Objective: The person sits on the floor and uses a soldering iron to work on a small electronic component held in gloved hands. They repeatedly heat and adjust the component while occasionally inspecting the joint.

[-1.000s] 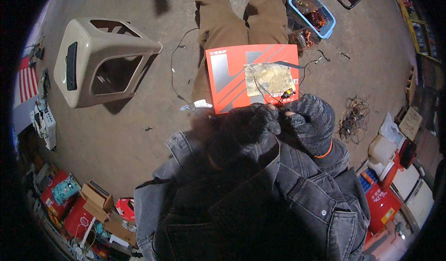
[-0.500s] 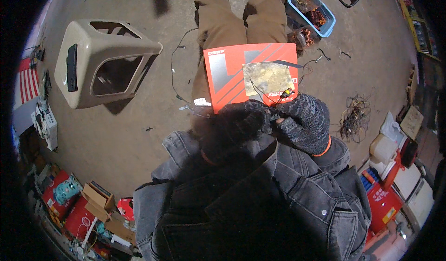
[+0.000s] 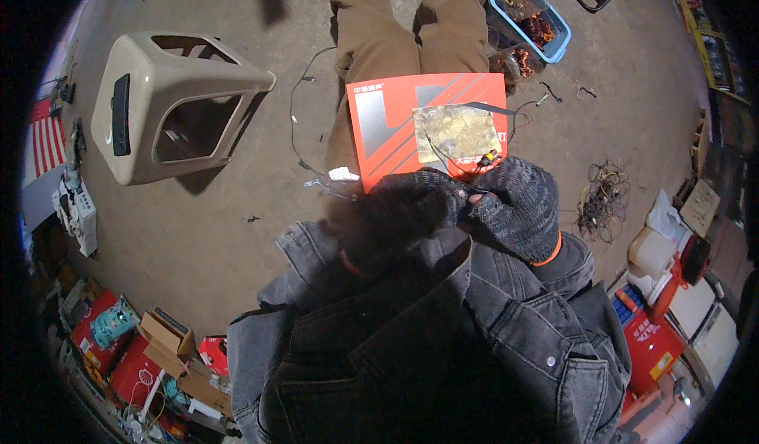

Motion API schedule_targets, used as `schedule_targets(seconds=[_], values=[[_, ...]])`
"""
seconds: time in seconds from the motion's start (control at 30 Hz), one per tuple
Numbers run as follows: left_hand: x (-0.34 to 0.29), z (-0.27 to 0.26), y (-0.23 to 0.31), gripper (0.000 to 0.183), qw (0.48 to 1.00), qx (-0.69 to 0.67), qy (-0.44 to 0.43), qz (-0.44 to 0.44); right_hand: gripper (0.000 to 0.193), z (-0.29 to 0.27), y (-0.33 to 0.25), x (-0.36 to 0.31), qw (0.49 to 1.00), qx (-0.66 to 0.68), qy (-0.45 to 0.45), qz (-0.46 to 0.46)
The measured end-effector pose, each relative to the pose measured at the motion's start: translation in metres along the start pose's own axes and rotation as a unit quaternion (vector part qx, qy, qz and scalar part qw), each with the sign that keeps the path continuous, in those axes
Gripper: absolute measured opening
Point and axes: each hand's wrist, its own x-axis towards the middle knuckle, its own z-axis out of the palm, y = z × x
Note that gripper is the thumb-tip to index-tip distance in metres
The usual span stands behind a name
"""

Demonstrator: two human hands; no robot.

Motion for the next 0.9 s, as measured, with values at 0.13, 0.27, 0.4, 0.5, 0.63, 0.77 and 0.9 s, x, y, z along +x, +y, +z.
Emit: schedule_targets(seconds=[0.13,0.27,0.4,0.5,0.63,0.77,0.9], values=[[0.004,-0.005,0.002,0.039,0.996,-0.082,0.010,-0.037,0.016,0.001,-0.005,0.000,0.997,-0.004,-0.054,0.048],[0.010,-0.008,0.003,0.039,0.996,-0.086,0.009,-0.007,0.012,-0.004,0.000,-0.004,0.980,0.102,-0.105,0.135],[0.017,-0.006,0.005,0.038,0.996,-0.093,0.014,0.013,0.004,0.008,0.007,-0.010,0.992,0.092,-0.031,0.081],[0.022,-0.009,0.004,0.037,0.995,-0.103,0.011,0.016,0.010,0.014,0.005,-0.010,0.927,0.294,-0.013,0.233],[0.024,-0.023,-0.007,0.037,0.991,-0.131,-0.013,0.000,0.031,-0.011,0.013,0.009,0.522,0.753,0.078,0.394],[0.020,-0.029,-0.008,0.036,0.983,-0.173,-0.048,-0.032,0.030,-0.020,-0.001,0.015,0.725,0.532,0.085,0.428],[0.015,-0.014,0.012,0.036,0.968,-0.240,-0.038,-0.066,0.029,-0.016,-0.009,0.014,0.790,0.457,0.077,0.401]])
